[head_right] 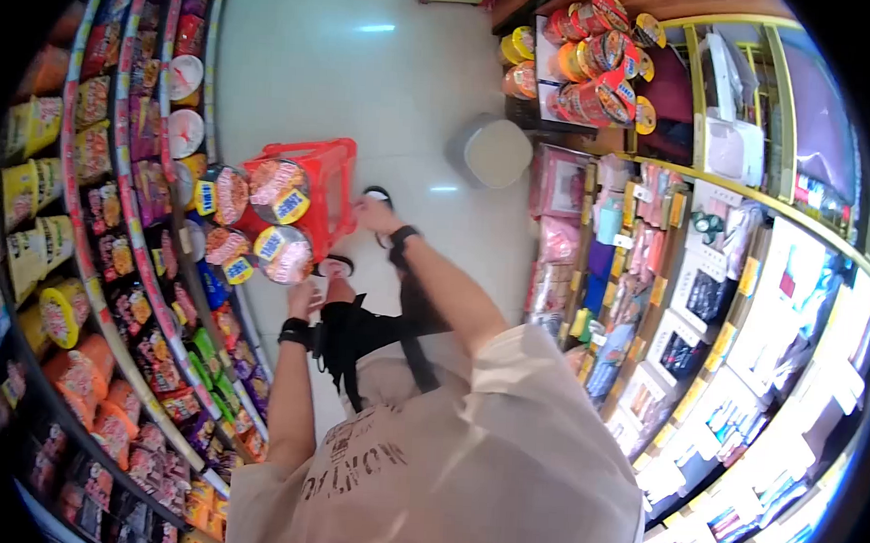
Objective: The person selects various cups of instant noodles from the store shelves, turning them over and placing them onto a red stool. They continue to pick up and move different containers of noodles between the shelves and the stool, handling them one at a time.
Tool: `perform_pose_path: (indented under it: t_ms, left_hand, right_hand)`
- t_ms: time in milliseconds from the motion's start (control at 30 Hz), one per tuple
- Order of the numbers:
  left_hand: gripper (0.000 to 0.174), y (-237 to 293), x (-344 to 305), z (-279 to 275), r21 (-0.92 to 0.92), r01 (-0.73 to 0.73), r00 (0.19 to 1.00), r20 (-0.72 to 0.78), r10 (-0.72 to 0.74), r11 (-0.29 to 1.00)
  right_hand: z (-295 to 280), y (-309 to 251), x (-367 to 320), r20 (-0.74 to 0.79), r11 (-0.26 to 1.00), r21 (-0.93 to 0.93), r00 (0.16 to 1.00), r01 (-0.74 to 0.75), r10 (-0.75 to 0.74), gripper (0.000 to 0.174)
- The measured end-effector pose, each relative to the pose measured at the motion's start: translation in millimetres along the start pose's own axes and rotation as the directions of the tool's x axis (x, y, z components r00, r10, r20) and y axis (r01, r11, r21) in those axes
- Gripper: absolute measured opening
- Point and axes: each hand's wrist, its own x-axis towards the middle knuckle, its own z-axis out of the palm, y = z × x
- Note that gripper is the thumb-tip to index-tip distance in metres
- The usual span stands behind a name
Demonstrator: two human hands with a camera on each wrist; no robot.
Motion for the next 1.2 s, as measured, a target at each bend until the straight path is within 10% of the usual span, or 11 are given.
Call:
perform_pose_path:
  t_ms: [200,233,300,433,567,633,700,767,833,1000,1200]
  left_hand:
    - [0.029,5.3,-31.9,25.6,0.554,-0.637,0.68,0.077,0.729,0.536]
    - [0.029,14.0,-40.1,18.6,0.624,-0.503,0.831,0.157,0.534,0.598]
    - [0.023,39.6,-85.9,14.7,0.321,-0.715,0.621,-0.117,0.775,0.622]
    - [0.031,65.4,-145.0,-31.5,0.411,-0.57,0.758,-0.071,0.648,0.712]
    - [0.029,61.0,-166.2,-93.0,0.151,-0.701,0.691,-0.099,0.716,0.697]
    - [0.03,59.1,-181.4,-134.6,-0.238,-0.683,0.73,-0.19,0.656,0.691]
    - [0.031,74.7,-242.6,-195.1,-0.014,-0.778,0.605,-0.289,0.742,0.629]
    - [0.033,80.5,-281.6,-259.7,0.54,-0.766,0.211,-0.301,0.93,0.349]
    - [0.032,98.8,-334.1,-322.1,0.411,-0.81,0.306,-0.31,0.9,0.418]
    - [0.028,121.0,-383.1,-451.9,0.185,-0.958,0.072,-0.587,0.807,0.22]
    - [0.038,146.3,-373.4,-581.3,0.176,-0.983,-0.179,-0.816,0.55,-0.059]
  right_hand:
    - [-93.8,9.9,-56.8,-0.078,0.939,0.337,0.996,0.073,-0.05,0.062]
    - [-94.6,-18.6,-72.6,-0.101,0.942,0.333,0.995,0.037,-0.004,0.06]
    - [-81.6,-57.2,-81.0,-0.09,0.984,0.178,0.996,0.029,-0.013,0.045]
    - [21.0,-166.6,-136.9,0.29,0.974,0.118,0.931,0.193,-0.22,0.032]
    - [126.2,-245.8,-177.5,0.767,0.911,-0.06,0.603,0.407,-0.219,0.035]
    - [165.1,-254.6,-178.9,0.825,0.543,-0.21,0.445,0.813,-0.349,0.035]
    - [199.3,-280.5,-177.5,0.9,0.452,-0.117,0.287,0.884,-0.328,0.035]
    - [236.0,-309.5,-181.1,0.899,0.535,-0.019,0.248,0.845,-0.36,0.038]
    - [278.0,-353.6,-199.0,0.907,0.793,0.074,0.291,0.604,-0.306,0.037]
    - [380.3,-428.2,-225.4,0.923,0.912,0.38,0.118,-0.152,-0.365,0.041]
    - [501.2,-519.1,-183.5,0.628,0.782,0.604,0.514,0.15,-0.584,0.038]
